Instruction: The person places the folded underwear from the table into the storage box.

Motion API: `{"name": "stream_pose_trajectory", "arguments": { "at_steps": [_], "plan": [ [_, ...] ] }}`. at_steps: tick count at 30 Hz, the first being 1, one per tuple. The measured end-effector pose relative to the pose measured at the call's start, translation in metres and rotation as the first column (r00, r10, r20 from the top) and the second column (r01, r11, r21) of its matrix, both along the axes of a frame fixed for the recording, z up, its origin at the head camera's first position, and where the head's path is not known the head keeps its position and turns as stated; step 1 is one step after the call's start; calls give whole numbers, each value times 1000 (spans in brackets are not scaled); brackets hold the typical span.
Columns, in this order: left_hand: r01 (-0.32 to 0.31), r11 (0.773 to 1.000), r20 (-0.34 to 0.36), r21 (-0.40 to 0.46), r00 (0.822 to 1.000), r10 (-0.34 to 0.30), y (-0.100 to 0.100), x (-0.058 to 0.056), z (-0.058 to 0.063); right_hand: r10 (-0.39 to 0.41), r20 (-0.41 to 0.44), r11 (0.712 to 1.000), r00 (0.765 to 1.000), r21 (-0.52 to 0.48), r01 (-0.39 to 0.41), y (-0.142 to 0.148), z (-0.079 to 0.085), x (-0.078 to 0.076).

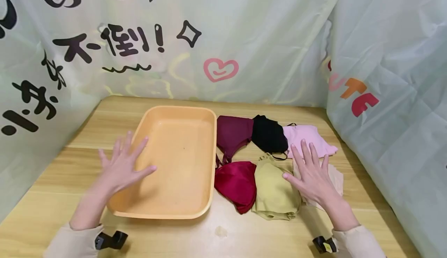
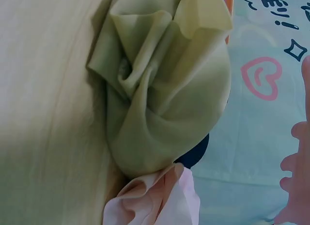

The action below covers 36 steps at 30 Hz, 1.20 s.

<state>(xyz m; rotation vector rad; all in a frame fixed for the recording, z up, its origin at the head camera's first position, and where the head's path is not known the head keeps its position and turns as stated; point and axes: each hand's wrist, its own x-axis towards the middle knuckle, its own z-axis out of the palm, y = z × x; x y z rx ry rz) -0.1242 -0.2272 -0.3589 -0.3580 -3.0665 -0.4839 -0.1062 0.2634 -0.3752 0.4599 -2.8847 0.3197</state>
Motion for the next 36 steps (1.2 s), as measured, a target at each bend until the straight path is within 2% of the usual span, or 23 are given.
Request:
{"name": "stream_pose_trajectory", "arguments": {
  "at_steps": [2,4,9,13,16,23,26,30,33,36],
  "plan": [
    [6,998,38,61,999,-8,-18,-4,1,0,8,1000,1000,-9,0,-2,2,-2],
    [35,988,82,152,995,-48,-33,-9,-1,4,20,1000,1000,-24,-3,-5,3,-5],
    [124,928,132,352,975,-180,-55,-22,-17,22,51,998,998,-60,-19,-11,5,-13],
    [125,898,159,422,965,-209,-65,-26,-28,37,67,997,997,-70,-32,-17,8,-23],
    [121,890,168,439,962,-214,-69,-29,-33,44,67,997,997,-72,-39,-21,11,-31],
    [166,890,159,425,954,-253,-77,-32,-47,70,85,995,994,-75,-64,-33,16,-46],
    [172,892,139,417,958,-250,-79,-32,-50,85,103,994,991,-81,-77,-41,18,-56],
    [195,882,112,430,957,-266,-78,-32,-51,119,141,991,983,-82,-108,-50,20,-71],
    [210,870,107,445,953,-284,-76,-31,-52,138,202,987,970,-110,-117,-56,21,-84],
    [206,871,108,445,954,-281,-78,-31,-51,148,295,981,944,-164,-103,-64,22,-99]
  ]
}}
